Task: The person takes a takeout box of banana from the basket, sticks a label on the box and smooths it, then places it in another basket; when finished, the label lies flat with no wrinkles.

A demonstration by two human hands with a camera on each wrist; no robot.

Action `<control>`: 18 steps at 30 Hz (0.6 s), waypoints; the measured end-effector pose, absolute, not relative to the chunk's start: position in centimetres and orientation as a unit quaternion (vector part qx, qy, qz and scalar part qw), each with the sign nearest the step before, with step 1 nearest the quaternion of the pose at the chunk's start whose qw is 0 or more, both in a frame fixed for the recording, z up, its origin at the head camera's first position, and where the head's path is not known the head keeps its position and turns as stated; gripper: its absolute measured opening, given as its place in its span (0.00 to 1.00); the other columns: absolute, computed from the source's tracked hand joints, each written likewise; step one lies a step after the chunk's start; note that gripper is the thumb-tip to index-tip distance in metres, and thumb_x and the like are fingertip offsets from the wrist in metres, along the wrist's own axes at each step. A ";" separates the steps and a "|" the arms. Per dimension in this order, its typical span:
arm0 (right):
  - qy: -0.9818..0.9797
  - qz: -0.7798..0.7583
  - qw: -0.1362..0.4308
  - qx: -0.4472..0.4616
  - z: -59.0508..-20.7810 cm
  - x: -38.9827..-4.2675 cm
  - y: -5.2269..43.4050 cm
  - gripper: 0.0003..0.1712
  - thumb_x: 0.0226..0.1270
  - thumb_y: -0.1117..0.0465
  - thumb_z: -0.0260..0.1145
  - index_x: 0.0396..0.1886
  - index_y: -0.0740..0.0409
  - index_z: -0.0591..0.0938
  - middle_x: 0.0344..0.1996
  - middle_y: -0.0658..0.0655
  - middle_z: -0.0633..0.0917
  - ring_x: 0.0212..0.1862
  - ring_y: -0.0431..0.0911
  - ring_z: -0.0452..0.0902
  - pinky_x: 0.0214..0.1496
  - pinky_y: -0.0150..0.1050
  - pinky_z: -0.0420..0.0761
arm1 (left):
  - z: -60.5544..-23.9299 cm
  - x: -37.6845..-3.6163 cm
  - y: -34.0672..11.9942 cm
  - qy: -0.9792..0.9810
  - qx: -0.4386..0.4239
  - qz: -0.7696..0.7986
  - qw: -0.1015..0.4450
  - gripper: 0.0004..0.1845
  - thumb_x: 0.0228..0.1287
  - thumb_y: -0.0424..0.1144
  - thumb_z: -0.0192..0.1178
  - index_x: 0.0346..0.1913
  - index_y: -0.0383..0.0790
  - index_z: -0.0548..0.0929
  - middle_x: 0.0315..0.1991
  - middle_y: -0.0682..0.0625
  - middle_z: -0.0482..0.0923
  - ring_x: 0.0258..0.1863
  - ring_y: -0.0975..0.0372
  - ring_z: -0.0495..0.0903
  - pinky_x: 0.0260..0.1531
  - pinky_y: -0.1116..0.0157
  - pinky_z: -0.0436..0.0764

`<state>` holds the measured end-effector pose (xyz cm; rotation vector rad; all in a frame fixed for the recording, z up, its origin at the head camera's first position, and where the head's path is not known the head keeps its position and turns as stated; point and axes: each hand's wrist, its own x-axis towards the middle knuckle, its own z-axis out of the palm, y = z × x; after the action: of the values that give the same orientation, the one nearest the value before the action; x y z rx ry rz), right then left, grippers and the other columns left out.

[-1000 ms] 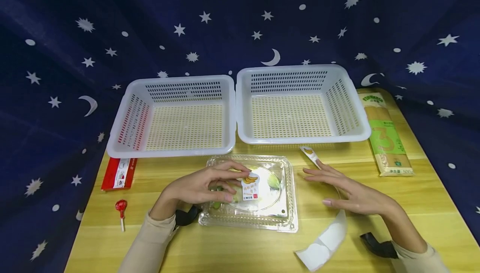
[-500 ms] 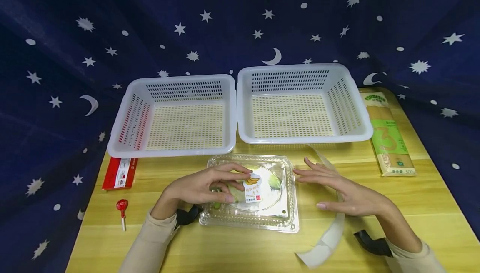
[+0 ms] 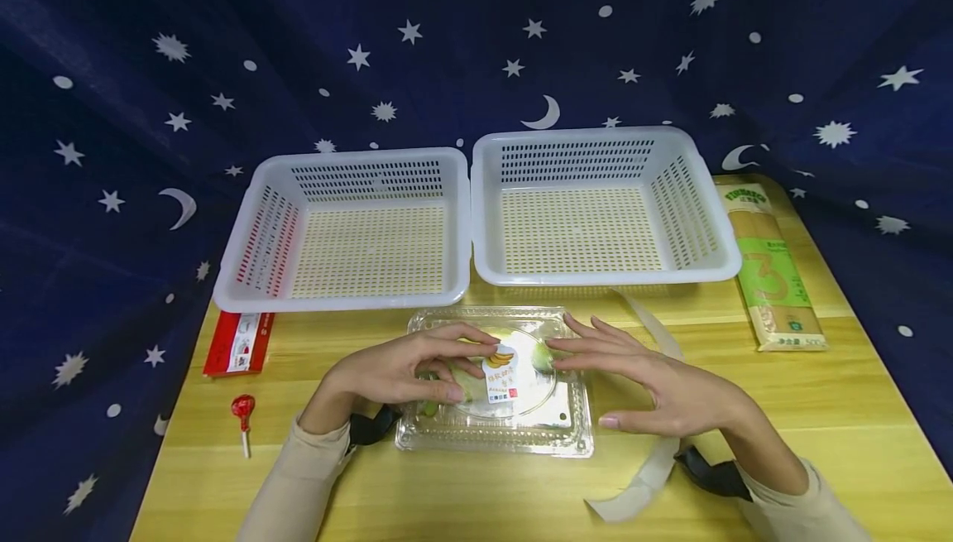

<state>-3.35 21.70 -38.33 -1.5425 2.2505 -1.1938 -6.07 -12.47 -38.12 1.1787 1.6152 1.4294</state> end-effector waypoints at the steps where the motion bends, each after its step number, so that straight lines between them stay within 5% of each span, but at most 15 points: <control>1: 0.748 -0.400 0.088 -0.523 -38.3 -3.3 21.2 0.36 0.55 0.59 0.68 0.64 0.63 0.68 0.67 0.63 0.65 0.71 0.63 0.47 0.75 0.40 0.37 | -38.1 -6.1 -12.5 0.620 0.452 0.547 0.335 0.29 0.67 0.35 0.53 0.68 0.29 0.58 0.67 0.38 0.54 0.59 0.48 0.71 0.50 0.60 0.79; 18: 0.749 -0.347 0.111 -0.553 -39.3 -3.3 17.3 0.36 0.57 0.55 0.66 0.66 0.54 0.67 0.68 0.57 0.65 0.71 0.62 0.48 0.72 0.53 0.29 | -38.5 -6.4 -13.2 0.642 0.441 0.539 0.320 0.29 0.68 0.38 0.53 0.68 0.31 0.59 0.68 0.37 0.53 0.61 0.47 0.68 0.48 0.62 0.80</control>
<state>-3.27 17.35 -39.30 -1.6253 2.1989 -1.0197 -6.42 -13.17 -38.50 1.1605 1.6870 1.4178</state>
